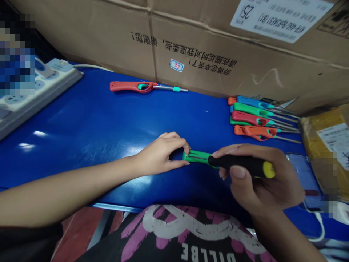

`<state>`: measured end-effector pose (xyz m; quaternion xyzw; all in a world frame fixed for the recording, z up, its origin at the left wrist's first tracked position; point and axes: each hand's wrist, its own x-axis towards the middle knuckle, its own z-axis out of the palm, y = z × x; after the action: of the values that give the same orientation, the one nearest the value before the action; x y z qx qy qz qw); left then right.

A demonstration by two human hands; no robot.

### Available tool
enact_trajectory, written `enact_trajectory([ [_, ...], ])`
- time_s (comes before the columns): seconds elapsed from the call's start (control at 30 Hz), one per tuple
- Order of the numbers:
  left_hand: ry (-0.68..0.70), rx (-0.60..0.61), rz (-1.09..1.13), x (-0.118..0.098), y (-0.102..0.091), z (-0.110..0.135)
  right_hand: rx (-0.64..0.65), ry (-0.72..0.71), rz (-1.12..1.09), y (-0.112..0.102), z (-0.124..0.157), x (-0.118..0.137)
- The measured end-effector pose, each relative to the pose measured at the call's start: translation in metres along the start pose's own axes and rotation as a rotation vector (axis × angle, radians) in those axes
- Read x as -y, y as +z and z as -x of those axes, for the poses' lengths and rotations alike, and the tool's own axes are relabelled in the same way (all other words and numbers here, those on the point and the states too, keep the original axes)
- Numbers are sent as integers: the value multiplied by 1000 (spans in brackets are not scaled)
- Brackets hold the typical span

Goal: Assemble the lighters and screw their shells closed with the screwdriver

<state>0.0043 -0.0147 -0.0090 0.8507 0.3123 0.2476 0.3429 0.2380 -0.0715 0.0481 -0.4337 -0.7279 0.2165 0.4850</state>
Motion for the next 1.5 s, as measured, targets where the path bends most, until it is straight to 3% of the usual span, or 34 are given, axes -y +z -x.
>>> enact_trajectory([
  [0.27, 8, 0, 1, -1, 1, -1, 28, -35, 32, 0, 1, -2],
  [0.47, -10, 1, 4, -1, 0, -2, 55, 15, 55, 1, 1, -2],
  [0.67, -37, 18, 7, -2, 0, -2, 9, 35, 26, 7, 2, -3],
  [0.8, -37, 12, -1, -2, 0, -1, 34, -43, 40, 9, -6, -2],
  [0.9, -10, -4, -5, -1, 1, -1, 138, -123, 123, 6, -21, 5],
  [1.07, 49, -31, -26, 3, 3, 1, 485, -204, 367, -8, -52, 29],
  [1.2, 65, -28, -33, 6, 4, 2, 648, -277, 539, -12, -63, 38],
  [1.27, 75, -28, -32, 7, 5, 2, 637, -323, 629, -9, -63, 36],
  [1.4, 107, -30, -30, 8, 5, 1, 486, -399, 800, -4, -65, 31],
  [1.5, 112, -41, -57, 7, 5, 2, 512, -383, 723, -7, -69, 29],
])
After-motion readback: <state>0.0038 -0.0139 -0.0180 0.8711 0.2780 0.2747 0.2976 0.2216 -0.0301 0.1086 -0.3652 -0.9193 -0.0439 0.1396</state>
